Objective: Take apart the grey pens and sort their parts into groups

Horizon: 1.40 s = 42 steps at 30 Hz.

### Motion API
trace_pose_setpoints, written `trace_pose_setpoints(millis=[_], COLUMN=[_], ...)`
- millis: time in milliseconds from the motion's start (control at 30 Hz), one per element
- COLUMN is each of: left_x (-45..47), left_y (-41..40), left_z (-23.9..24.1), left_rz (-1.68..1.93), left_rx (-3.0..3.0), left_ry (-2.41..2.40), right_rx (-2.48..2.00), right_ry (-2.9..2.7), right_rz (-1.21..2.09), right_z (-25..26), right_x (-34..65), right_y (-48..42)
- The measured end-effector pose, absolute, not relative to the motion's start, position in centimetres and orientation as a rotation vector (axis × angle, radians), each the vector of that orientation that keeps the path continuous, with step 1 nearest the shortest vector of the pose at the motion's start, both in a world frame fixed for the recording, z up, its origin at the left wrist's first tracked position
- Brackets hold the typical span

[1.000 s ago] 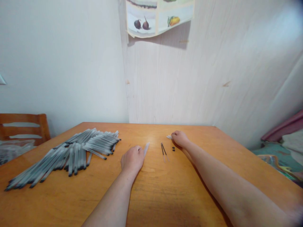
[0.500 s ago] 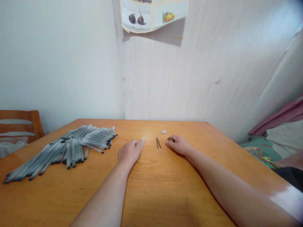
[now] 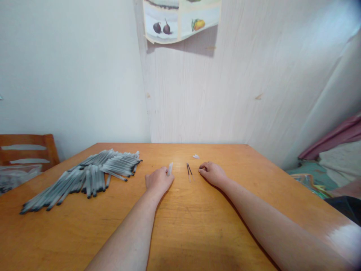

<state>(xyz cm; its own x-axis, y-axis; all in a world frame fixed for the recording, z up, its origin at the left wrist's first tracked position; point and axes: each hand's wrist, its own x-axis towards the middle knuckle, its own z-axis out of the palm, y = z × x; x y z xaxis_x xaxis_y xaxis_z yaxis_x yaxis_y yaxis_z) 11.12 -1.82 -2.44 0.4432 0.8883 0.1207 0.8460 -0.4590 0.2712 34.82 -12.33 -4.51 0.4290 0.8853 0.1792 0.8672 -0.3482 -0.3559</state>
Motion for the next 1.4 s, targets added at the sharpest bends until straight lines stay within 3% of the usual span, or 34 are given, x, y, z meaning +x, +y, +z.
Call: trace_pose_setpoints(millis=[1000,1400], left_x=[10.8,9.8], left_y=[-1.0,1.1], left_z=[-2.6,-3.7], left_rz=[0.500,0.808], left_rx=[2.422,2.274], left_ry=[1.477,1.536], right_rx=[-1.999,-1.955], right_ry=[-1.086,-1.044], right_rz=[0.061,-0.003], right_z=[-6.4,-7.2], right_x=[36.1,35.7], right_y=[-11.5,-11.6])
